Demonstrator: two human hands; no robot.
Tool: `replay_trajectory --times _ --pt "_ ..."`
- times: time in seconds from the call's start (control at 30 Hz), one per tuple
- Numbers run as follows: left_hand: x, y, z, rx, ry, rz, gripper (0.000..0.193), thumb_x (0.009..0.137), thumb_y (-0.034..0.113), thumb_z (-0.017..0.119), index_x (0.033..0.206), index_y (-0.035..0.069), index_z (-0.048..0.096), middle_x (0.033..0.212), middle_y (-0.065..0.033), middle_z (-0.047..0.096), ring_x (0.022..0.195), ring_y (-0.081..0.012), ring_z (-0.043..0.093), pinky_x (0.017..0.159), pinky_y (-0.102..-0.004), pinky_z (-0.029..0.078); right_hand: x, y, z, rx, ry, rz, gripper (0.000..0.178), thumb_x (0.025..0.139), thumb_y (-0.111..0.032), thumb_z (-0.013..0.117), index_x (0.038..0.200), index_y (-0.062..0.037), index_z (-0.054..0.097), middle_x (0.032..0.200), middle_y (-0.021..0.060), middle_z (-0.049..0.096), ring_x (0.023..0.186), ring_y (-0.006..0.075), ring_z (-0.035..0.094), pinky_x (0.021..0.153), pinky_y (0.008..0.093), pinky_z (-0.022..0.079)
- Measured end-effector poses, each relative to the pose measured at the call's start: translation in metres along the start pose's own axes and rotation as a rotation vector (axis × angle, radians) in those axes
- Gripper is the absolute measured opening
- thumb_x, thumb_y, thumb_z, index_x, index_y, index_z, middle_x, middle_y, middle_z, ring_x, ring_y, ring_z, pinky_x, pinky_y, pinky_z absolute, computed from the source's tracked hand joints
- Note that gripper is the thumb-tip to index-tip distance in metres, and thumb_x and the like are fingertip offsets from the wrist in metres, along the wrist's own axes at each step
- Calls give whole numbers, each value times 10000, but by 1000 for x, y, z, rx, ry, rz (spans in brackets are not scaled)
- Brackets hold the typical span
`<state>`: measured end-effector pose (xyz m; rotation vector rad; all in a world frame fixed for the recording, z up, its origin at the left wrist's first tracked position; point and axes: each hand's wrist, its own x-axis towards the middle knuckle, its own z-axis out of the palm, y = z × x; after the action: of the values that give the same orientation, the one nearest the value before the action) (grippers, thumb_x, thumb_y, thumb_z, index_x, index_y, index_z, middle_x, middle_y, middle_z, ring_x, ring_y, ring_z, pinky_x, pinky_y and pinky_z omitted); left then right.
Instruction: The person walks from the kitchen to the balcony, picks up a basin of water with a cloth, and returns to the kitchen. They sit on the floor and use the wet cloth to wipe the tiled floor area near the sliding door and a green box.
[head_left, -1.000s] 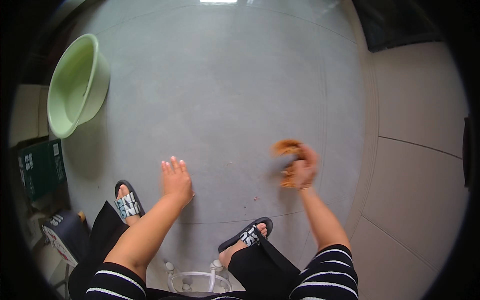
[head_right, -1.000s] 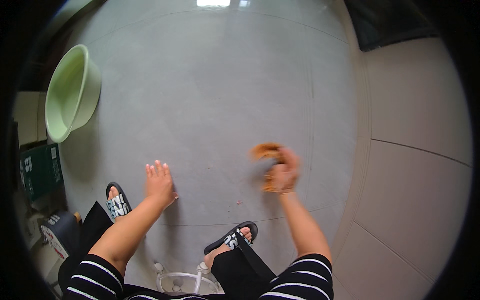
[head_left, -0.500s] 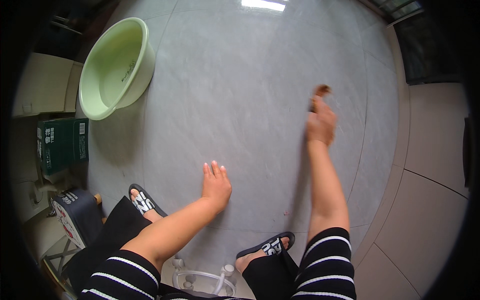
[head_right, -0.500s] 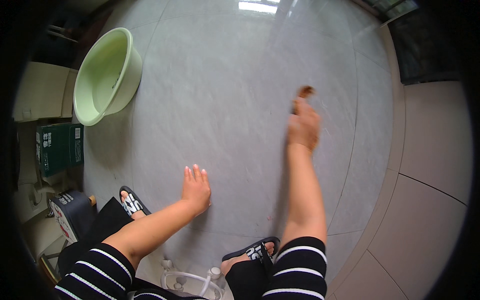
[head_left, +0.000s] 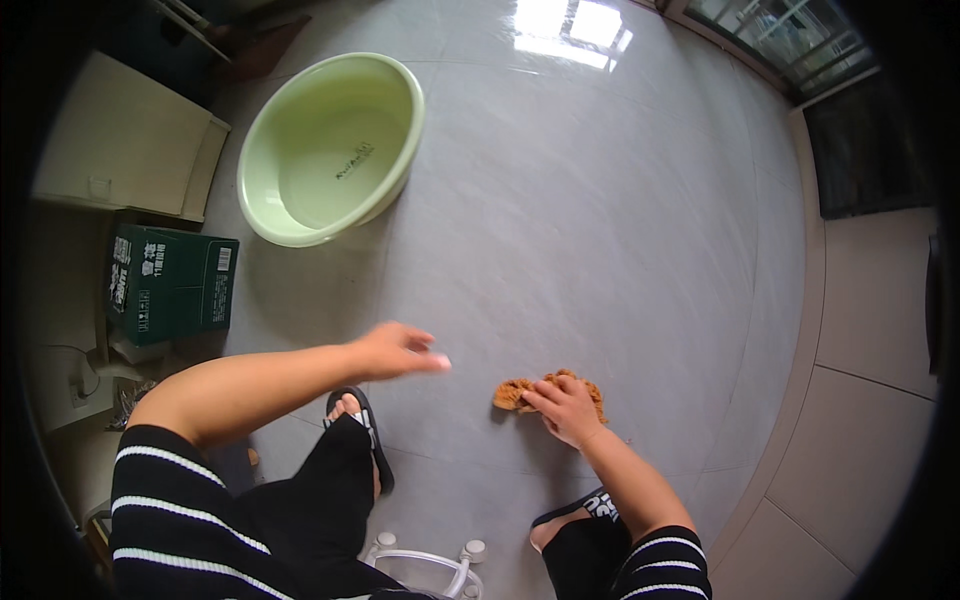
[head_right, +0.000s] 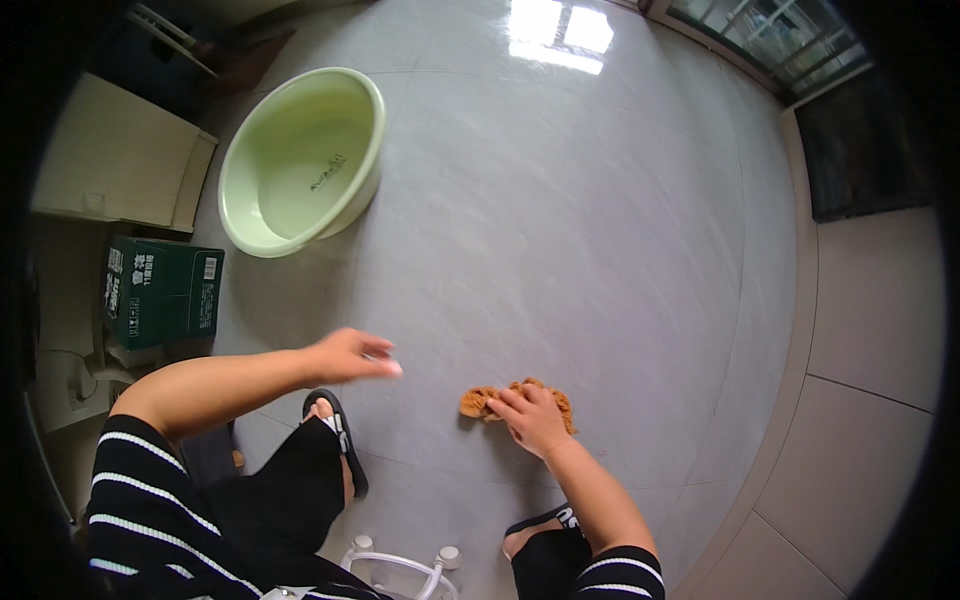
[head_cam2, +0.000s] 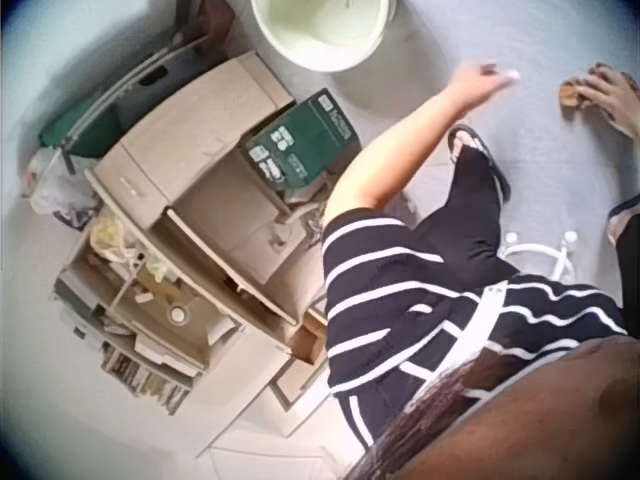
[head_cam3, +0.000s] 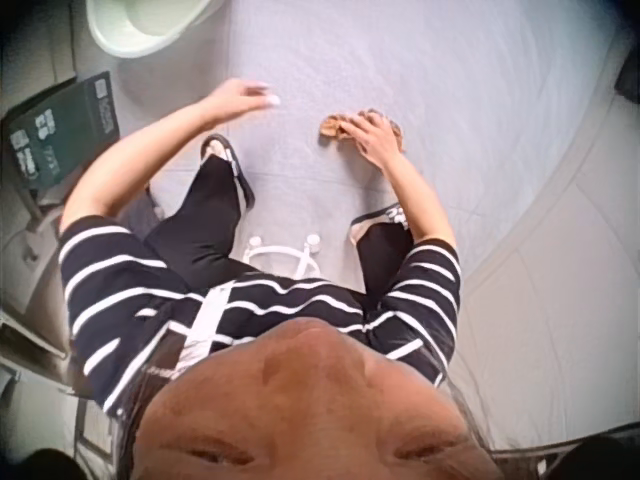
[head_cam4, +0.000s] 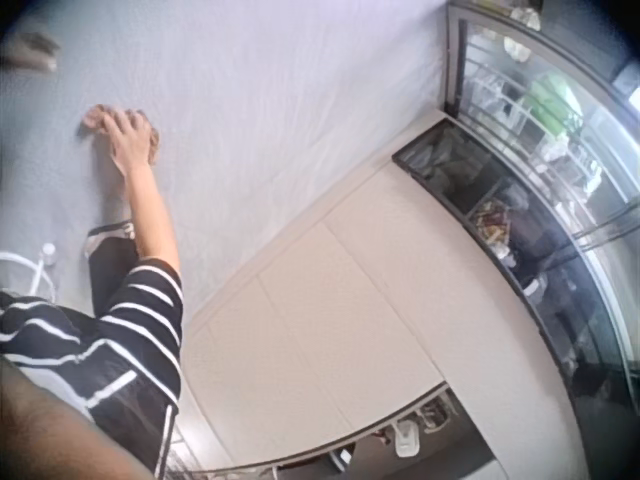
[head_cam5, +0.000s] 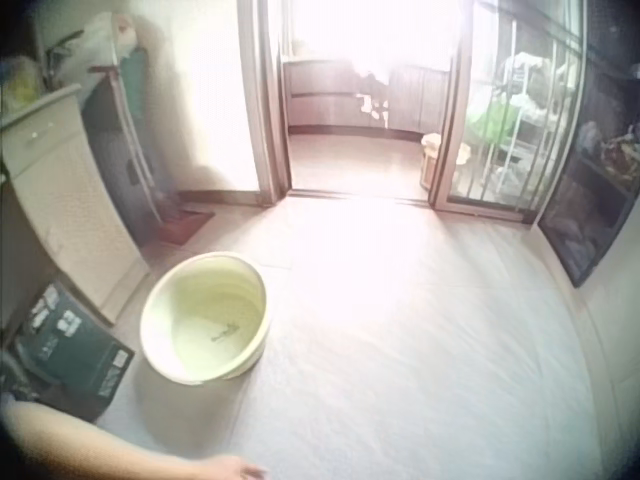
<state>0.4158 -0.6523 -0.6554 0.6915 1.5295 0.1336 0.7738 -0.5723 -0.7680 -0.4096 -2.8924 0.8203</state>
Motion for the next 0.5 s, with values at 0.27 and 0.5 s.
replay_trajectory --times 0.27,0.5 --pt "-15 -87 -120 -1552 472 105 1284 691 695 703 1480 -29 -5 1368 -265 369 1220 -373 482 1045 -573 336 199 117 -55 -66 524 587 520 760 64 563 1226 -164 596 1264 77 588 1214 304 439 962 435 386" --pt "15 -87 -147 -1535 602 244 528 836 305 678 1202 -11 465 1051 -160 589 935 -281 632 822 -395 536 215 -13 60 -126 60 150 751 637 -25 648 1341 -241 502 1440 -2 452 1276 346 376 988 532 321"
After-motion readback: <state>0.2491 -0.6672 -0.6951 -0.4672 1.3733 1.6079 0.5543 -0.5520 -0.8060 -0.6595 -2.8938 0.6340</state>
